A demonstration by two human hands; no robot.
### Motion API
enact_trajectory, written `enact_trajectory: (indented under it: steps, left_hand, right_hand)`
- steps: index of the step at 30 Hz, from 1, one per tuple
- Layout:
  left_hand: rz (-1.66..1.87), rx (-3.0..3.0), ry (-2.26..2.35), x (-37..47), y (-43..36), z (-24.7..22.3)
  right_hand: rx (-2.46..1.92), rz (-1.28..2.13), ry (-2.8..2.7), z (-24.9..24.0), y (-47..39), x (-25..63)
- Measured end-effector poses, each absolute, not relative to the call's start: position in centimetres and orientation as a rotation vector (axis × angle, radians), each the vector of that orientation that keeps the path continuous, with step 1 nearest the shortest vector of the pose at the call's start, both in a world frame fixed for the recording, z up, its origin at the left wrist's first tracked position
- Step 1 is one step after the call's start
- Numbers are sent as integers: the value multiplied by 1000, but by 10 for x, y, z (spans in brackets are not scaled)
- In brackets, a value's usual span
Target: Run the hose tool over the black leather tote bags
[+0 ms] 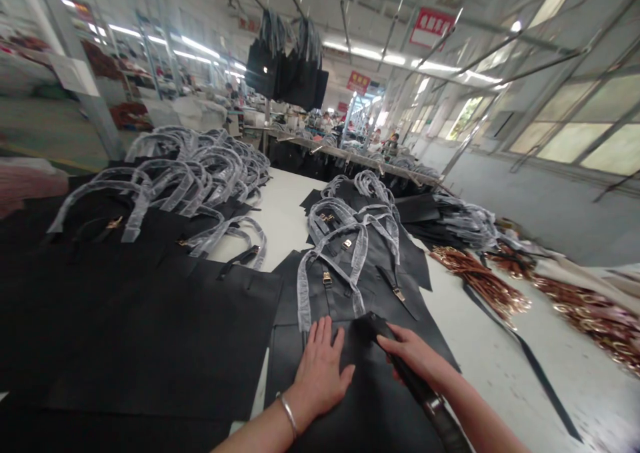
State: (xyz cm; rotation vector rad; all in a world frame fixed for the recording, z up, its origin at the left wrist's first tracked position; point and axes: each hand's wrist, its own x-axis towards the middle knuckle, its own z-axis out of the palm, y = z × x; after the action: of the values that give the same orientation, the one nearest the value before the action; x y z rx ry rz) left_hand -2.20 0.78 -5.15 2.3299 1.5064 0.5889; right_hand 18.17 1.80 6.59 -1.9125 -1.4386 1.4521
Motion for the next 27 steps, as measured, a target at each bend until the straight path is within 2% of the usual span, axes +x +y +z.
enact_trajectory:
  steps: [6, 14, 27]
  left_hand:
    - [591, 2325, 1480, -21, 8, -51]
    - [610, 2324, 1475, -22, 7, -50]
    - [680, 2349, 1263, -10, -35, -50]
  right_hand:
    - [-1920, 1486, -1448, 59, 11, 186]
    - [-1937, 1125, -1371, 53, 14, 191]
    - [-1920, 1556, -1422, 71, -66, 198]
